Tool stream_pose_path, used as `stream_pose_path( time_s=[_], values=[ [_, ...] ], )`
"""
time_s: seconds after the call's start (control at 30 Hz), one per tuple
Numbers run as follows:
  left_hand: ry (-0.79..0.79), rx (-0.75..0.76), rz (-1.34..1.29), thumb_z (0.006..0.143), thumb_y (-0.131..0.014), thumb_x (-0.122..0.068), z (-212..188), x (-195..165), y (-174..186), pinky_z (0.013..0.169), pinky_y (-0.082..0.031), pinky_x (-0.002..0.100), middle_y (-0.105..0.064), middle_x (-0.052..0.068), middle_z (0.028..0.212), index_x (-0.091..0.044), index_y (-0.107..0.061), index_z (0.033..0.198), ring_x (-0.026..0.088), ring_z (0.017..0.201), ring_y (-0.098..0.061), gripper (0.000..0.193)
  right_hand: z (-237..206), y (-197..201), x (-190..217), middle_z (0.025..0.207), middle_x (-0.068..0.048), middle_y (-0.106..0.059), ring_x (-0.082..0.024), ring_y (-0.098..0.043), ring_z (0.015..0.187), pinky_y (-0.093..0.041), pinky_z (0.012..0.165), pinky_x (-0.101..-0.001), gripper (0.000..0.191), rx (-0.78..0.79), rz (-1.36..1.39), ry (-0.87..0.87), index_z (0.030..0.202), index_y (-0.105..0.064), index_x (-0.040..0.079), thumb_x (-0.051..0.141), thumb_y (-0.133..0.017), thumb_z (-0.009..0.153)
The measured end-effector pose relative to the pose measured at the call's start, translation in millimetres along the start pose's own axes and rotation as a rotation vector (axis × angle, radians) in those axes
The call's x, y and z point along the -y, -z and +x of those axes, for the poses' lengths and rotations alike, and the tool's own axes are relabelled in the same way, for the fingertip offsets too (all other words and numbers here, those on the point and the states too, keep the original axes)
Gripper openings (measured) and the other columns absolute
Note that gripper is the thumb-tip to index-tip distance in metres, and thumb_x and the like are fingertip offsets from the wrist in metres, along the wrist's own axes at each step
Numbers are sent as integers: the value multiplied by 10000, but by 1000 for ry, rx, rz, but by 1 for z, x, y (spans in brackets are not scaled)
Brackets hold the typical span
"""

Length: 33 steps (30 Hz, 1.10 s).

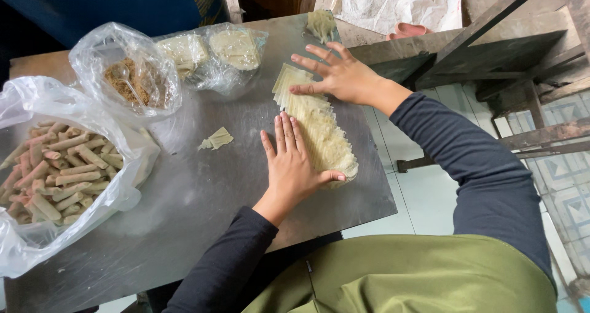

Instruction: The person sits at a metal table and folds thin square wrappers into triangles, pressing the edges to seal them. They take brown filling from a plastic bag, place it on a wrapper, fold the wrapper over the filling into a triangle, and set the finished piece with a growing stack of folded wrappers.

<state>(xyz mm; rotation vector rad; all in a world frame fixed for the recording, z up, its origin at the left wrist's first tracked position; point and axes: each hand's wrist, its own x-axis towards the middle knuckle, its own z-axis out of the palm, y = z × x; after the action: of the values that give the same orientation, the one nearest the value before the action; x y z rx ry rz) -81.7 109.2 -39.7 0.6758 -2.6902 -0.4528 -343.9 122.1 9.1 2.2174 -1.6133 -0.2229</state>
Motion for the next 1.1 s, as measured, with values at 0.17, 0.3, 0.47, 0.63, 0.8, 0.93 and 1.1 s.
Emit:
stream_pose_path(
  time_s=[0.17,0.3,0.47,0.63,0.8,0.93,1.1],
  values=[
    [-16,-62,34,741,-414,-954,12,15,-5,1185,-30,680,-176,403,1615,213,-210,1525,471,1549,-116,1420,4,-13,-8,1769,-34,-160,-296,-222,1575,-168,1246,-532,860,-91,-363,-24,1670,-366,478,57,-574,949],
    [-9,-62,87,820,-371,-899,29,34,-6,1189,-42,693,-222,334,1629,155,-242,1549,412,1560,-140,1288,2,-14,-31,1769,-158,-106,-403,-154,1595,-143,1226,-572,896,-59,-43,-500,1670,-461,313,-106,-594,889],
    [-50,-82,95,839,-373,-877,33,40,-8,1178,-41,704,-259,283,1643,126,-270,1545,387,1561,-169,1231,23,-23,-44,1742,-149,-155,-431,-184,1557,-167,1176,-629,748,-95,-40,-525,1524,-600,275,-60,-593,855],
    [-73,-70,76,835,-373,-875,26,42,-9,1183,-41,700,-267,278,1643,120,-281,1551,385,1560,-184,1229,41,-31,-38,1749,-98,-270,-343,-210,1594,-168,1228,-602,401,-175,-360,-398,1348,-699,230,164,-639,957],
    [-88,-93,97,828,-368,-877,24,41,-10,1196,-40,692,-285,267,1644,117,-293,1553,367,1564,-201,1232,38,-23,-33,1706,-65,-390,-293,-267,1578,-166,1245,-538,169,9,-514,-275,1022,-772,163,211,-645,921],
    [-95,-104,103,818,-357,-881,24,39,-11,1189,-33,691,-291,266,1642,110,-302,1554,360,1557,-201,1235,25,-3,-22,1577,-103,-470,-308,-327,1550,-193,1241,-535,230,-66,188,-487,933,-773,144,25,-597,845],
    [-103,-95,114,839,-332,-880,22,39,-9,1200,-33,692,-296,255,1654,105,-313,1559,342,1572,-199,1220,6,5,10,1513,-119,-453,-328,-340,1487,-210,1256,-487,686,-130,1184,-508,1045,-755,218,-165,-399,601]
  ],
)
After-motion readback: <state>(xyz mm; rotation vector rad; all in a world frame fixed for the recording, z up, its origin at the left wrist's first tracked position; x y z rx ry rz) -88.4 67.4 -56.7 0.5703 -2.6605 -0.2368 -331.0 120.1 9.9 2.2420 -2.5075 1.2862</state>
